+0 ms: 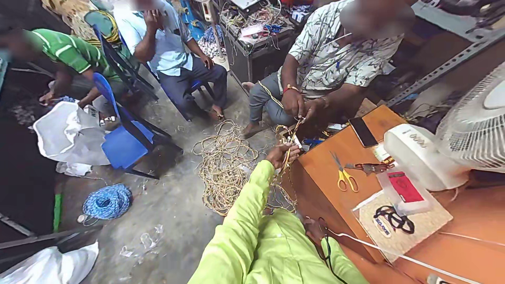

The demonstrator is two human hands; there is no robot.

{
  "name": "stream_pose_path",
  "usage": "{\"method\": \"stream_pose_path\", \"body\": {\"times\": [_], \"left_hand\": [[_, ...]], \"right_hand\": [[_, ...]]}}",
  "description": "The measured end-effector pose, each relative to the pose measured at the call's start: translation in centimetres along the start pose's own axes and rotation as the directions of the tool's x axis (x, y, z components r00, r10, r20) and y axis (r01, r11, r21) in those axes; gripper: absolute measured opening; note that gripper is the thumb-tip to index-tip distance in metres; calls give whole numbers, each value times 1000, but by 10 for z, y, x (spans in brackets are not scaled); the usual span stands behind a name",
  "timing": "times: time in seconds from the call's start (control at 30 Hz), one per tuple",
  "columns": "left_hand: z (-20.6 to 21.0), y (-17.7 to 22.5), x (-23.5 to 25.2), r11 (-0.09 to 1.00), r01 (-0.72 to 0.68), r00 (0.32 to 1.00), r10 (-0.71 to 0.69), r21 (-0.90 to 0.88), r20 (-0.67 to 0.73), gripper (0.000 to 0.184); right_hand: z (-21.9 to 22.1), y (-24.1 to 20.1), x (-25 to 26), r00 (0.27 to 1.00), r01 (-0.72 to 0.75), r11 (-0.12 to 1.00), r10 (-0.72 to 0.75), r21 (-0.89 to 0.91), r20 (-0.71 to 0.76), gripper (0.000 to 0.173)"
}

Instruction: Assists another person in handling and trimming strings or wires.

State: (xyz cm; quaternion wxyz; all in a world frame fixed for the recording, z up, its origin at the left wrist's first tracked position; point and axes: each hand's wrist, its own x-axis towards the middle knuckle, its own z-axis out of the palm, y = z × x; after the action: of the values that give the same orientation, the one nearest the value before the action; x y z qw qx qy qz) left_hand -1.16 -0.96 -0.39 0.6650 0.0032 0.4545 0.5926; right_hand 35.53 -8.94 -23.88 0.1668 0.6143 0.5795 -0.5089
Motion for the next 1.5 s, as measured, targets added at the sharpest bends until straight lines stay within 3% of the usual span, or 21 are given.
{"method": "stream_pose_path", "body": {"times": [0.07,0.27,0.43,0.5,0.6,0.67,0.8,0.93,1.13,1.4,1.5], "left_hand": [[-4,-3,4,1000,-9,1000,9,4,23,33],[-11,-7,7,999,-40,999,39,27,25,35],[1,-1,0,1000,-23,999,23,-1,-47,36],[-1,-6,-8,998,-22,999,24,50,-42,41],[-18,-17,-31,963,-51,999,49,266,16,49],[-22,-18,-46,931,-105,994,98,349,37,45],[-22,-20,-58,893,-220,975,192,393,110,35],[-24,-27,-59,838,-295,955,248,458,162,36],[-23,-45,-55,777,-245,957,289,580,18,29],[-11,-42,-57,771,-189,941,319,608,-112,30],[-11,-40,-56,784,-195,940,320,589,-116,28]], "right_hand": [[6,2,9,999,4,995,1,103,-46,34],[-15,-57,-19,998,40,996,-37,-79,41,39],[-19,-65,-14,994,80,991,-71,-111,83,36],[-18,-65,-15,995,71,993,-64,-97,74,36],[-19,-64,-22,995,31,988,-17,-150,94,39],[-18,-61,-25,994,27,984,-7,-179,110,40],[-7,-49,-23,996,83,950,-71,-302,51,41],[-23,-81,-50,993,67,966,-40,-249,112,42],[-24,-85,-39,996,87,996,-87,-37,1,38],[-22,-70,-53,992,37,981,-14,-188,124,40],[-16,-44,-43,988,22,977,11,-214,151,42]]}}
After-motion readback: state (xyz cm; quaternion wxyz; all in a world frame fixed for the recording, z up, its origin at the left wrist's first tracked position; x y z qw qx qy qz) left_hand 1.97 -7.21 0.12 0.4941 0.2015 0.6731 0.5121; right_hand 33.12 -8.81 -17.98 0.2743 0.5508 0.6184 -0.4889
